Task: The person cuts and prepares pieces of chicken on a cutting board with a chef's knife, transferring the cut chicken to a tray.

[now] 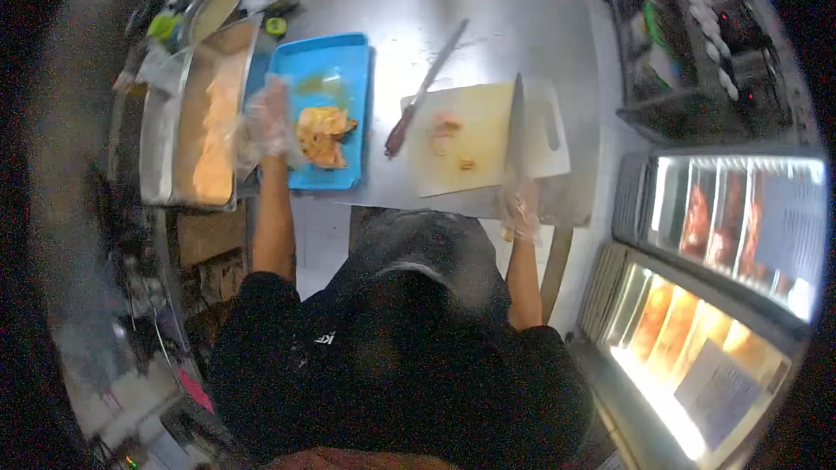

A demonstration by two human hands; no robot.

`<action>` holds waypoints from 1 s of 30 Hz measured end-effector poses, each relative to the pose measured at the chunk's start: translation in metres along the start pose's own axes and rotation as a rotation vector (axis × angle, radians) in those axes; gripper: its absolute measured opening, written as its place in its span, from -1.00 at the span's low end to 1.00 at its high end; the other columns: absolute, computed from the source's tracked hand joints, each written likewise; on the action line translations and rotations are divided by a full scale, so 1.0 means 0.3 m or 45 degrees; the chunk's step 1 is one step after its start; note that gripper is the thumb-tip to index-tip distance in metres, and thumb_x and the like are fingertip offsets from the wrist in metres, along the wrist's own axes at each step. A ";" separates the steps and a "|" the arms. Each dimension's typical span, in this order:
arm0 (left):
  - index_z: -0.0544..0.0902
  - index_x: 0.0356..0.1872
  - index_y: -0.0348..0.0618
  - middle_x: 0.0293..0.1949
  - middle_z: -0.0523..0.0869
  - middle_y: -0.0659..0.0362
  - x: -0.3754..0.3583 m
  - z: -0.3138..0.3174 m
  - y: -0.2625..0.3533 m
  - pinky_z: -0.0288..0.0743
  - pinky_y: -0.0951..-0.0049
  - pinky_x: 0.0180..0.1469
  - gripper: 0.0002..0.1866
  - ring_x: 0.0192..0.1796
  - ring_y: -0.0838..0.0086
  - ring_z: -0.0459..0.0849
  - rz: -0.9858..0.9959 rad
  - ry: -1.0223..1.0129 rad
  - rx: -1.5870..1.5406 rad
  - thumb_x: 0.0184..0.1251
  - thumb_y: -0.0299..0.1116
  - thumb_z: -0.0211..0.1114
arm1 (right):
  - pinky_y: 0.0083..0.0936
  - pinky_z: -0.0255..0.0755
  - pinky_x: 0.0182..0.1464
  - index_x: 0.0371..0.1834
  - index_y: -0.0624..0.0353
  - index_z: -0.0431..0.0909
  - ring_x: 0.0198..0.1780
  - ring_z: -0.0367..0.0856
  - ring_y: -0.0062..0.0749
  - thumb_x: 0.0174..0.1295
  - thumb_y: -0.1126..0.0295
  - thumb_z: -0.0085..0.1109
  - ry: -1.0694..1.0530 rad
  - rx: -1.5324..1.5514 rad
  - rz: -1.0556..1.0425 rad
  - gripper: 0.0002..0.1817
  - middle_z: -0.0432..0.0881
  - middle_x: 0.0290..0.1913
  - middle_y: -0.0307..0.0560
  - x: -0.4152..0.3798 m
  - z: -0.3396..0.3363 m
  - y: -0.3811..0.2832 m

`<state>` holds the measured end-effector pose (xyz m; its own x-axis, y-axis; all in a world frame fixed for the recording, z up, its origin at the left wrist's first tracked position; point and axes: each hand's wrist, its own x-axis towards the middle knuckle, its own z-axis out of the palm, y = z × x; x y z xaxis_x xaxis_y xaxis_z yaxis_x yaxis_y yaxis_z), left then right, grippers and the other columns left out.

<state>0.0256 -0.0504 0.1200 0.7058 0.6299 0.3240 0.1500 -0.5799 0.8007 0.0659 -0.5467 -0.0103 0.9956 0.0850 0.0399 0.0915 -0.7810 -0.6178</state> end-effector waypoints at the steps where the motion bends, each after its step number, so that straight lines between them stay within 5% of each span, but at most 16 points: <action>1: 0.66 -0.32 -0.22 -0.48 0.66 0.18 -0.084 0.132 0.036 0.48 0.38 -0.39 -0.69 -0.43 0.42 0.60 0.081 -0.141 -0.020 0.35 -0.17 0.12 | -0.24 0.43 -0.41 -0.24 0.38 0.47 -0.46 0.60 -0.04 0.32 0.06 -0.06 -0.099 0.104 0.161 -0.53 0.57 -0.51 0.18 -0.006 -0.020 -0.022; 4: 0.65 -0.31 -0.15 -0.37 0.65 0.16 -0.327 0.491 0.166 0.52 0.37 -0.28 -0.74 -0.30 0.35 0.61 0.312 -0.535 -0.144 0.29 -0.20 0.11 | -0.34 0.36 -0.55 -0.31 0.35 0.46 -0.58 0.53 -0.26 0.32 0.09 -0.05 -0.286 0.356 0.508 -0.57 0.50 -0.61 0.02 -0.013 -0.103 -0.106; 6: 0.64 -0.28 -0.11 -0.27 0.65 0.06 -0.443 0.632 0.291 0.50 0.28 -0.18 -0.74 -0.20 0.26 0.61 0.650 -1.102 0.268 0.15 -0.17 0.16 | -0.39 0.33 -0.58 -0.31 0.34 0.47 -0.61 0.48 -0.36 0.32 0.10 -0.04 -0.266 0.399 0.570 -0.58 0.47 -0.62 -0.04 -0.026 -0.129 -0.150; 7: 0.64 -0.27 -0.08 -0.21 0.64 0.01 -0.503 0.700 0.319 0.49 0.23 -0.12 -0.73 -0.15 0.21 0.60 0.873 -1.357 0.467 0.08 -0.16 0.19 | -0.39 0.31 -0.60 -0.32 0.33 0.47 -0.63 0.46 -0.38 0.32 0.10 -0.03 -0.175 0.302 0.341 -0.59 0.46 -0.63 -0.06 -0.045 -0.106 -0.084; 8: 0.64 -0.30 -0.09 -0.25 0.65 0.03 -0.567 0.777 0.257 0.49 0.23 -0.13 -0.74 -0.18 0.20 0.61 0.859 -1.418 0.453 0.09 -0.16 0.20 | -0.40 0.29 -0.62 -0.32 0.32 0.47 -0.64 0.44 -0.40 0.32 0.10 -0.03 -0.093 0.212 0.097 -0.59 0.45 -0.63 -0.09 -0.067 -0.046 0.049; 10: 0.65 -0.34 -0.10 -0.33 0.65 0.05 -0.646 0.925 0.049 0.48 0.24 -0.15 -0.76 -0.22 0.18 0.61 0.649 -1.445 0.220 0.10 -0.16 0.20 | -0.43 0.24 -0.64 -0.36 0.27 0.46 -0.67 0.37 -0.46 0.32 0.10 -0.03 -0.038 0.172 0.088 -0.62 0.41 -0.65 -0.16 -0.072 -0.013 0.078; 12: 0.65 -0.38 -0.11 -0.39 0.66 0.06 -0.596 0.837 0.138 0.48 0.25 -0.17 -0.77 -0.26 0.17 0.62 0.620 -1.390 0.369 0.11 -0.17 0.21 | -0.48 0.20 -0.66 -0.41 0.20 0.42 -0.68 0.32 -0.52 0.32 0.10 -0.03 -0.105 0.371 0.478 -0.64 0.37 -0.66 -0.23 -0.066 -0.077 -0.036; 14: 0.66 -0.39 -0.13 -0.41 0.66 0.04 -0.447 0.629 0.294 0.48 0.23 -0.18 -0.75 -0.27 0.18 0.62 0.279 -1.219 0.185 0.15 -0.16 0.21 | -0.52 0.17 -0.66 -0.45 0.14 0.37 -0.68 0.29 -0.56 0.32 0.10 -0.03 -0.204 0.681 0.788 -0.66 0.33 -0.67 -0.27 -0.090 -0.159 -0.182; 15: 0.67 -0.39 -0.14 -0.41 0.66 0.03 -0.393 0.551 0.298 0.47 0.22 -0.18 -0.74 -0.28 0.19 0.62 0.119 -1.130 0.092 0.16 -0.16 0.21 | -0.55 0.14 -0.68 -0.48 0.07 0.31 -0.72 0.26 -0.59 0.32 0.11 -0.02 -0.159 0.689 0.715 -0.68 0.30 -0.70 -0.29 -0.094 -0.144 -0.165; 17: 0.69 -0.39 -0.14 -0.45 0.66 0.01 -0.320 0.440 0.193 0.48 0.22 -0.20 -0.73 -0.34 0.18 0.61 0.371 -0.436 -0.201 0.18 -0.14 0.22 | -0.56 0.15 -0.69 -0.47 0.08 0.32 -0.72 0.28 -0.58 0.32 0.12 -0.01 -0.261 0.662 0.762 -0.69 0.31 -0.70 -0.29 -0.087 -0.132 -0.119; 18: 0.71 -0.38 -0.15 -0.44 0.68 0.02 -0.201 0.232 0.289 0.49 0.27 -0.19 -0.76 -0.35 0.19 0.62 0.101 -0.733 -0.038 0.18 -0.19 0.24 | -0.56 0.15 -0.70 -0.47 0.08 0.32 -0.72 0.29 -0.58 0.32 0.13 -0.01 -0.314 0.648 0.781 -0.70 0.32 -0.69 -0.28 -0.080 -0.116 -0.116; 19: 0.71 -0.33 -0.16 -0.41 0.69 0.03 -0.167 0.156 0.205 0.50 0.35 -0.20 -0.78 -0.35 0.25 0.64 -0.095 -0.606 0.000 0.19 -0.23 0.25 | -0.59 0.15 -0.71 -0.43 0.11 0.34 -0.69 0.33 -0.57 0.32 0.13 -0.01 -0.301 0.623 0.840 -0.70 0.35 -0.67 -0.26 -0.062 -0.150 -0.214; 21: 0.70 -0.32 -0.17 -0.45 0.68 0.03 -0.095 -0.062 0.148 0.50 0.42 -0.31 -0.74 -0.41 0.38 0.65 -0.283 -0.325 -0.009 0.24 -0.19 0.20 | -0.58 0.18 -0.70 -0.36 0.16 0.37 -0.68 0.36 -0.55 0.31 0.13 0.00 -0.323 0.556 0.761 -0.70 0.37 -0.66 -0.23 -0.036 -0.144 -0.230; 24: 0.66 -0.23 -0.25 -0.34 0.71 0.10 -0.014 -0.316 -0.102 0.49 0.41 -0.25 -0.71 -0.30 0.50 0.63 -0.237 -0.343 0.317 0.18 -0.22 0.27 | -0.54 0.22 -0.68 -0.25 0.21 0.40 -0.67 0.39 -0.55 0.32 0.12 -0.01 -0.335 0.516 0.656 -0.68 0.40 -0.64 -0.19 -0.011 -0.110 -0.227; 28: 0.67 -0.27 -0.25 -0.32 0.71 0.02 0.000 -0.357 0.096 0.51 0.32 -0.23 -0.64 -0.24 0.38 0.68 -0.490 0.042 0.640 0.15 -0.11 0.26 | -0.43 0.36 -0.58 -0.10 0.26 0.42 -0.60 0.50 -0.40 0.31 0.13 -0.01 -0.168 0.251 0.244 -0.63 0.51 -0.53 -0.05 0.036 -0.064 -0.184; 30: 0.69 -0.29 -0.24 -0.31 0.71 -0.01 -0.038 -0.274 0.161 0.51 0.26 -0.22 -0.62 -0.22 0.29 0.69 -0.358 -0.068 0.706 0.16 -0.08 0.22 | -0.34 0.36 -0.54 -0.15 0.31 0.44 -0.60 0.52 -0.25 0.33 0.10 -0.06 -0.231 0.149 0.284 -0.59 0.53 -0.54 0.05 0.046 -0.102 -0.260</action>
<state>-0.0321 -0.0431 0.1965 0.6183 0.7793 0.1017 0.6624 -0.5863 0.4663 0.0733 -0.5035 0.0626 0.9698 0.0362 -0.2411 -0.1428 -0.7173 -0.6820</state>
